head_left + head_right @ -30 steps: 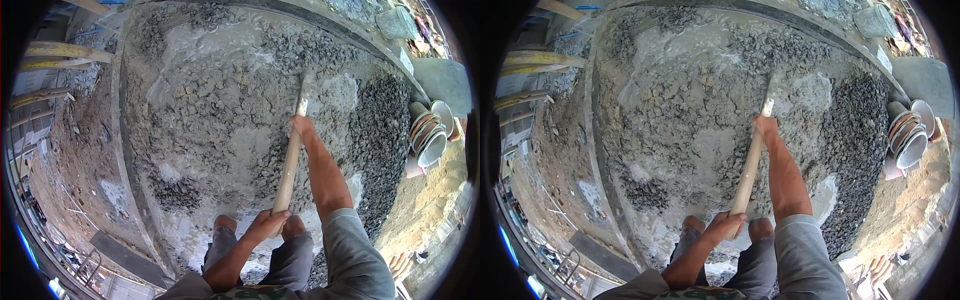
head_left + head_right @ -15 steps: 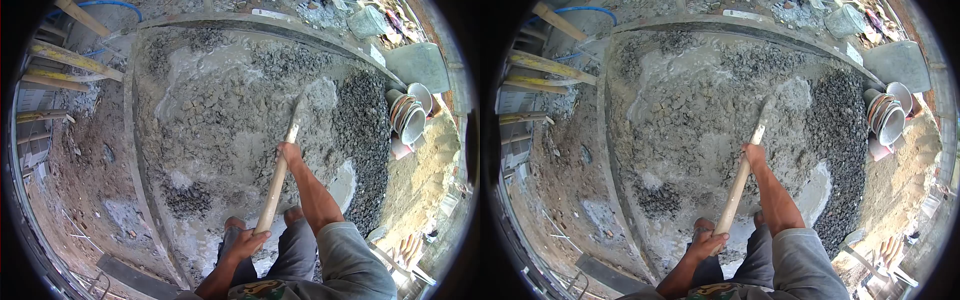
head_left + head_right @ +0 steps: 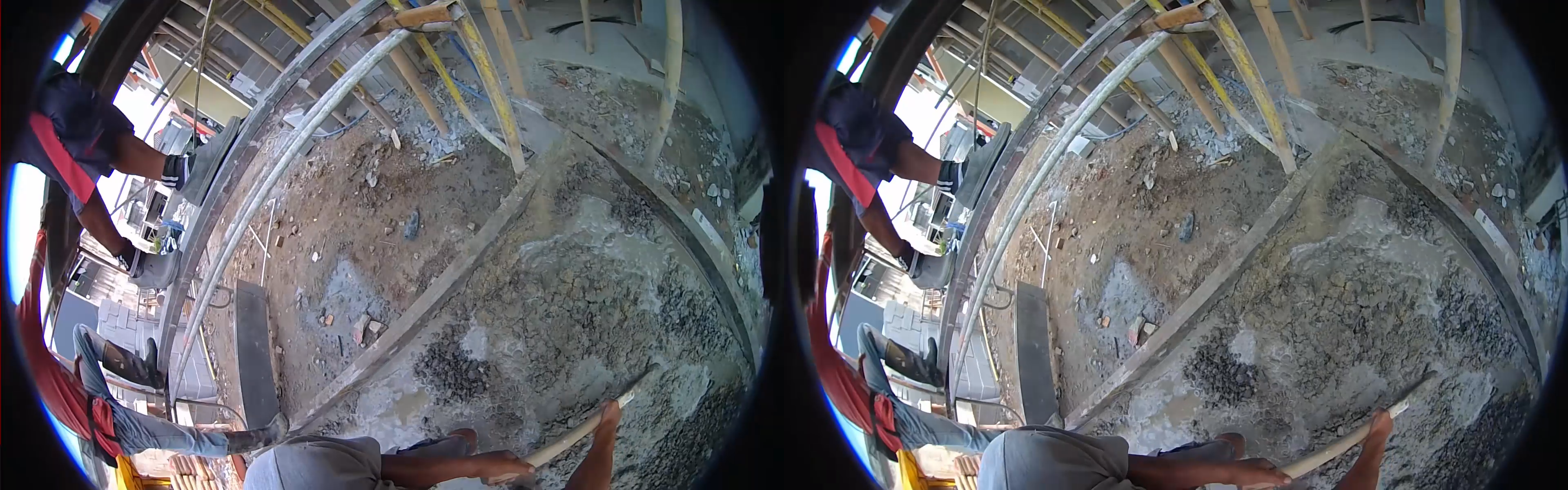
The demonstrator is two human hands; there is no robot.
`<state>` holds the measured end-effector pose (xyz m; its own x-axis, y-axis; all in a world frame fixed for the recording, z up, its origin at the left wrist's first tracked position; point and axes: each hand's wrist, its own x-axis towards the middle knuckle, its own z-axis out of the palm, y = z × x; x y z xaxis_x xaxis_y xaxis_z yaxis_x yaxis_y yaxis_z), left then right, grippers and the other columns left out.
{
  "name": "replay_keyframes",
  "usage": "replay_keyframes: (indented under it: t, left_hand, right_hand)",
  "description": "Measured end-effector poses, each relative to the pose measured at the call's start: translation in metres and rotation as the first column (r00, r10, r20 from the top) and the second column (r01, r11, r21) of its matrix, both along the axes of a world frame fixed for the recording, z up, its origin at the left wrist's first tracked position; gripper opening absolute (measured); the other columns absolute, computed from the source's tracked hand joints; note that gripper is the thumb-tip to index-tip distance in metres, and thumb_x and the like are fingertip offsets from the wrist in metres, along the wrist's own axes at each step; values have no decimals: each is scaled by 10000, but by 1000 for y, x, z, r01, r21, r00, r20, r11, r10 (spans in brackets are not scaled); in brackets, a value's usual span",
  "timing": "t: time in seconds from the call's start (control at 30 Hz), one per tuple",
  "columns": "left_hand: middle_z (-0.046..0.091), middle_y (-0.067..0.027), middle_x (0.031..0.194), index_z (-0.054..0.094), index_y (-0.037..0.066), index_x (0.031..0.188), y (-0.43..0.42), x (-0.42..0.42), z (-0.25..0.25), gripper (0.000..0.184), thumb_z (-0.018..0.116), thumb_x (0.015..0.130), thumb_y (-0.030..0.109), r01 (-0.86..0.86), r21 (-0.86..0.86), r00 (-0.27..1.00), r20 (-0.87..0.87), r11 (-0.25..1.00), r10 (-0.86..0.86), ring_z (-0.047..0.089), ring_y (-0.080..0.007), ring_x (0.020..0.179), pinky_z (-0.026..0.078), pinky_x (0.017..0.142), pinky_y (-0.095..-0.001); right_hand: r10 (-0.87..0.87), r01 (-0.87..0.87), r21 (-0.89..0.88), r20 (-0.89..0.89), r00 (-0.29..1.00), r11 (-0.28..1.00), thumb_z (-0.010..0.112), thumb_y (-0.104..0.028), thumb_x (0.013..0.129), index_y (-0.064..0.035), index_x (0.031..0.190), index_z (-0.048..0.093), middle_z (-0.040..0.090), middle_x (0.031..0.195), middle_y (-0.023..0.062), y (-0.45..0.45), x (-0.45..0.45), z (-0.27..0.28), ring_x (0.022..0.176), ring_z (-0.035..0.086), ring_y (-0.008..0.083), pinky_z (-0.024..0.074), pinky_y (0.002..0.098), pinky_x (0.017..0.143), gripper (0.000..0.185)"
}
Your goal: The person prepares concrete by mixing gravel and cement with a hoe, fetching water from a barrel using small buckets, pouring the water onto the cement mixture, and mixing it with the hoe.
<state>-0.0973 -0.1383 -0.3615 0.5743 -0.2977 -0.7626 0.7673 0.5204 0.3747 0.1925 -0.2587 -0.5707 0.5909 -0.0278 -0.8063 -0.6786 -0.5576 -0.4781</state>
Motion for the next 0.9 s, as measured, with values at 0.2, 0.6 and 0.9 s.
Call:
replay_keyframes:
  t: [0.2,0.6,0.9]
  left_hand:
    - [618,-161,995,599,36,1123,22,-16,115,479,573,848,427,284,543,959,-170,790,-228,564,-296,957,435,836,-364]
    - [619,-112,690,650,-40,857,52,-60,202,685,536,781,631,448,306,881,7,840,-472,594,-205,610,453,575,-338]
    - [665,-130,809,678,11,964,121,-91,235,597,643,750,567,761,293,636,-158,579,-756,645,-184,765,472,696,-296]
  right_hand:
    - [-278,312,113,-246,929,943,531,-228,690,-76,827,487,411,672,69,18,-44,60,551,437,233,402,403,514,210]
    - [-521,637,230,-408,750,736,485,-292,780,-130,800,441,407,752,27,-4,-124,201,583,431,203,443,402,546,169]
    - [-741,803,285,-313,594,523,564,-102,765,-25,858,495,493,682,83,12,-200,291,555,517,211,495,361,482,139]
